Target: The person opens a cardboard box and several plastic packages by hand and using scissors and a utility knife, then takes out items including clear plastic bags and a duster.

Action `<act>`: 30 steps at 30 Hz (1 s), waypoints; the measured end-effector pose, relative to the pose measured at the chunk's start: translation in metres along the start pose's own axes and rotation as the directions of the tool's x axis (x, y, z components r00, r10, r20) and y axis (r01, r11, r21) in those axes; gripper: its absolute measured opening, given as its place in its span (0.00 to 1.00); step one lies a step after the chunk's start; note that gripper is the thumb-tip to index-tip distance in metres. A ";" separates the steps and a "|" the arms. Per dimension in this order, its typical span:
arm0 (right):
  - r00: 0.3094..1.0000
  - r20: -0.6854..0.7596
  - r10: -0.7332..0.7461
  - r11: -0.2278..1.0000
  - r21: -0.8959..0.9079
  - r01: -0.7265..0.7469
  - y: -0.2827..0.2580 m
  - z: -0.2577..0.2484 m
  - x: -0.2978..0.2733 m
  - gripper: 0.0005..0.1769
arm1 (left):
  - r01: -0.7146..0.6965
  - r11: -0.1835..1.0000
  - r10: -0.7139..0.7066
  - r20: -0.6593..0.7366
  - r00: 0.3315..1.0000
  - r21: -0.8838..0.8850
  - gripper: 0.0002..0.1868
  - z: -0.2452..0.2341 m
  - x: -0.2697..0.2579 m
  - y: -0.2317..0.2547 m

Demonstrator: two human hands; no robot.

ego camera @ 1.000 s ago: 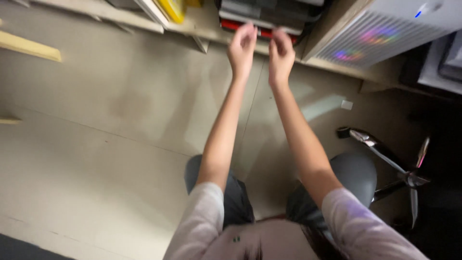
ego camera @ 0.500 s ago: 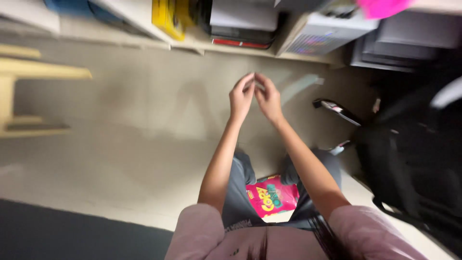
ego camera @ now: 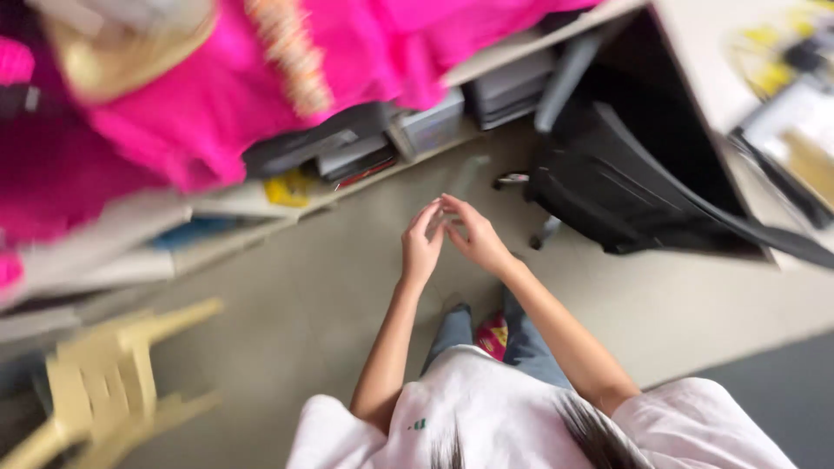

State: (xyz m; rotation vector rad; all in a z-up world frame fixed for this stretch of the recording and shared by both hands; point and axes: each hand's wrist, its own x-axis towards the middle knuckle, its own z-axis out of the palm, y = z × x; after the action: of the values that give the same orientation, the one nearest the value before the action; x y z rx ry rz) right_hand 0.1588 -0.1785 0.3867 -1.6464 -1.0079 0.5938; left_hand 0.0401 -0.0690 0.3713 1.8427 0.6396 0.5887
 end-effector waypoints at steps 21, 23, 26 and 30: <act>0.716 -0.697 0.040 0.967 -0.153 -0.203 -0.096 -0.381 -0.289 0.32 | -0.189 0.881 0.450 0.644 0.618 -0.434 0.20 0.367 -0.049 0.315; 0.710 -0.703 0.043 0.962 -0.163 -0.219 -0.084 -0.415 -0.314 0.32 | -0.170 0.880 0.452 0.672 0.587 -0.443 0.20 0.411 -0.061 0.326; 0.701 -0.709 0.070 0.953 -0.160 -0.258 -0.064 -0.454 -0.343 0.31 | -0.150 0.896 0.429 0.725 0.539 -0.418 0.20 0.463 -0.073 0.335; 0.677 -0.724 0.132 0.945 -0.115 -0.307 -0.039 -0.501 -0.369 0.30 | -0.174 0.915 0.402 0.781 0.479 -0.364 0.20 0.530 -0.076 0.334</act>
State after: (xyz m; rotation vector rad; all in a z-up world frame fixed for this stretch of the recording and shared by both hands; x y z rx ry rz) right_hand 0.3520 -0.7508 0.5399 -1.9864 -0.2972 -0.0536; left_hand 0.3854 -0.5808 0.5034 1.7389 -0.4227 -0.0948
